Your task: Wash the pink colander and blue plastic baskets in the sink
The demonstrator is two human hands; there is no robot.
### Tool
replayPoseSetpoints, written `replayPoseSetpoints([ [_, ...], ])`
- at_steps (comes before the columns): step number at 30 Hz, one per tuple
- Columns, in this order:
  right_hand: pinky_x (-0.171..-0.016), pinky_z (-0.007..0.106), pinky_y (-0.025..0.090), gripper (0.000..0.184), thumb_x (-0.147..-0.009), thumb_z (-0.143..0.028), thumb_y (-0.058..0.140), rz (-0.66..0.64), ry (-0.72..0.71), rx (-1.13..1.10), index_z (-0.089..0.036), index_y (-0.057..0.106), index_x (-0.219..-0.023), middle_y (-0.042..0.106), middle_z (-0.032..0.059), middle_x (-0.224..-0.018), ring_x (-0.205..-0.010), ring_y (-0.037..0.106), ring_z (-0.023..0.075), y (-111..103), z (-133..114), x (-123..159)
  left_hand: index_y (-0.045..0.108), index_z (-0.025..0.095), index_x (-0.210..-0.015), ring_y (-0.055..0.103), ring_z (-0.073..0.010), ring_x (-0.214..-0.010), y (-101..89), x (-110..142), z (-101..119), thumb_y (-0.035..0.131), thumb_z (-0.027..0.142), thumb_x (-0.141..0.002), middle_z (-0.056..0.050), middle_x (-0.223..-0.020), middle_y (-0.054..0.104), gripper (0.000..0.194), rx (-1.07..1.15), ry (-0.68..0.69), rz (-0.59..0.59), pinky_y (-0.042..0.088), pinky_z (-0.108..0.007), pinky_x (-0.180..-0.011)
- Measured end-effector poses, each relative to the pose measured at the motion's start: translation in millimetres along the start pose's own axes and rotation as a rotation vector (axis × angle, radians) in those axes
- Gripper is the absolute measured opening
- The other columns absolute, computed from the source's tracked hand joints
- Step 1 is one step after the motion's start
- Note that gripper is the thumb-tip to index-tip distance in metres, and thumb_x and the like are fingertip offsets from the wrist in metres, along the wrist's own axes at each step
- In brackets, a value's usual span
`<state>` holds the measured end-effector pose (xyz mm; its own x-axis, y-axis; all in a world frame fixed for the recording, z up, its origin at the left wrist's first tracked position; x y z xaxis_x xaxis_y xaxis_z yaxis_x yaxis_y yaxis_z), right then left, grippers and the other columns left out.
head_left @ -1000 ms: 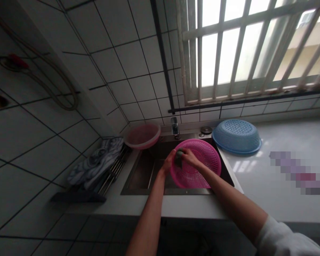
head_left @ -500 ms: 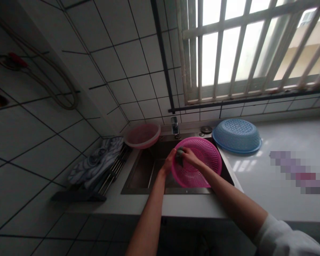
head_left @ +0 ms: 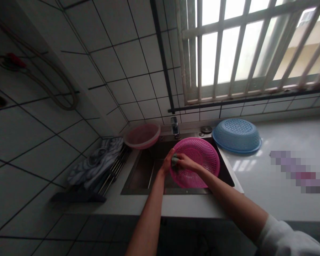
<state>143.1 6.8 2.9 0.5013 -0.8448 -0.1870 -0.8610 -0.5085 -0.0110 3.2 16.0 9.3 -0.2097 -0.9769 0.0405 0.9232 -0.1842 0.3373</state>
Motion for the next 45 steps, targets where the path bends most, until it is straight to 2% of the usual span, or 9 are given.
replayPoseSetpoints([
  [2, -0.057, 0.024, 0.042, 0.009, -0.078, -0.024, 0.058, -0.066, 0.003, 0.001, -0.017, 0.063, -0.08, 0.061, 0.0005, -0.07, -0.06, 0.053, 0.0137, 4.4, 0.5, 1.0, 0.078, 0.014, -0.091, 0.065, -0.0267, -0.108, -1.3, 0.5, 0.7, 0.081, 0.058, -0.078, -0.005, -0.089, 0.075, 0.046, -0.003, -0.016, 0.008, 0.044, -0.037, -0.101],
  [8, -0.069, 0.026, 0.048, 0.012, -0.078, -0.027, 0.06, 0.292, -0.053, 0.032, -0.017, 0.065, -0.084, 0.067, 0.002, -0.081, -0.072, 0.057, 0.0159, -22.6, -3.4, -3.5, 0.078, 0.015, -0.1, 0.064, -0.0253, -0.111, 7.8, 0.8, 1.2, 0.082, 0.056, -0.079, -0.007, -0.098, 0.076, 0.047, 0.01, 0.032, -0.052, 0.043, -0.036, -0.103],
  [13, -0.059, 0.024, 0.044, 0.011, -0.079, -0.025, 0.06, -0.091, -0.011, 0.018, -0.017, 0.066, -0.082, 0.064, 0.0012, -0.074, -0.062, 0.054, 0.0141, -3.0, 1.6, -0.6, 0.077, 0.015, -0.089, 0.064, -0.0222, -0.094, 1.3, 1.5, 2.7, 0.082, 0.06, -0.077, -0.003, -0.083, 0.072, 0.047, -0.037, -0.003, 0.005, 0.044, -0.034, -0.092],
  [19, -0.066, 0.025, 0.047, 0.013, -0.078, -0.028, 0.059, 0.237, -0.056, 0.05, -0.016, 0.065, -0.082, 0.067, 0.0022, -0.08, -0.07, 0.056, 0.0152, -19.1, 1.7, -3.5, 0.077, 0.015, -0.096, 0.063, -0.0225, -0.102, 6.0, 0.7, 2.0, 0.082, 0.057, -0.076, -0.004, -0.096, 0.074, 0.047, -0.029, 0.041, -0.05, 0.043, -0.035, -0.098],
  [25, -0.06, 0.024, 0.043, 0.012, -0.077, -0.025, 0.059, -0.044, -0.008, 0.034, -0.017, 0.067, -0.083, 0.065, 0.0016, -0.074, -0.064, 0.054, 0.0145, -5.6, 6.5, -3.3, 0.076, 0.015, -0.087, 0.063, -0.0221, -0.094, 0.7, -0.1, 1.7, 0.084, 0.061, -0.072, -0.003, -0.086, 0.072, 0.049, -0.061, 0.006, 0.018, 0.045, -0.036, -0.094],
  [31, -0.07, 0.028, 0.048, 0.017, -0.079, -0.034, 0.059, 0.407, -0.071, 0.065, -0.018, 0.064, -0.085, 0.067, 0.0031, -0.083, -0.075, 0.057, 0.0179, -26.7, -1.8, -3.1, 0.077, 0.017, -0.097, 0.063, -0.0236, -0.106, 8.4, 0.2, 1.3, 0.082, 0.061, -0.076, -0.004, -0.098, 0.075, 0.049, -0.029, 0.05, -0.057, 0.044, -0.036, -0.101],
  [37, -0.061, 0.025, 0.044, 0.013, -0.079, -0.029, 0.059, -0.052, -0.058, 0.006, -0.018, 0.064, -0.084, 0.063, 0.0016, -0.076, -0.064, 0.053, 0.0144, 6.1, -4.0, 1.3, 0.077, 0.015, -0.089, 0.064, -0.0239, -0.102, -0.5, 1.2, 4.3, 0.085, 0.063, -0.07, -0.004, -0.09, 0.074, 0.052, -0.03, 0.017, 0.053, 0.045, -0.036, -0.099],
  [42, -0.069, 0.026, 0.048, 0.014, -0.08, -0.031, 0.059, 0.43, -0.08, 0.065, -0.019, 0.064, -0.085, 0.067, 0.0029, -0.083, -0.073, 0.056, 0.0169, -29.0, -5.8, -3.1, 0.079, 0.016, -0.099, 0.064, -0.0273, -0.113, 9.5, 0.5, 2.1, 0.082, 0.059, -0.077, -0.007, -0.103, 0.077, 0.048, -0.003, 0.034, -0.052, 0.045, -0.038, -0.103],
  [45, -0.067, 0.026, 0.048, 0.014, -0.08, -0.03, 0.058, 0.335, -0.058, 0.051, -0.019, 0.064, -0.086, 0.067, 0.0028, -0.082, -0.072, 0.057, 0.0166, -23.9, -2.3, -3.5, 0.078, 0.016, -0.099, 0.063, -0.0278, -0.116, 8.4, 0.5, 2.1, 0.081, 0.058, -0.079, -0.008, -0.102, 0.077, 0.046, 0.0, 0.032, -0.043, 0.044, -0.038, -0.104],
])
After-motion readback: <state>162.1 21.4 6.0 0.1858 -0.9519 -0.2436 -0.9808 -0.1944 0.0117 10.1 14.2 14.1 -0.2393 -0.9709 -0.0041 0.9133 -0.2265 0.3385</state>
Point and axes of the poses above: each hand's wrist, its own x-axis away from the middle knuckle, its own y-axis out of the palm, z = x × y, the point moved 2 cm from there along -x, towards the middle knuckle
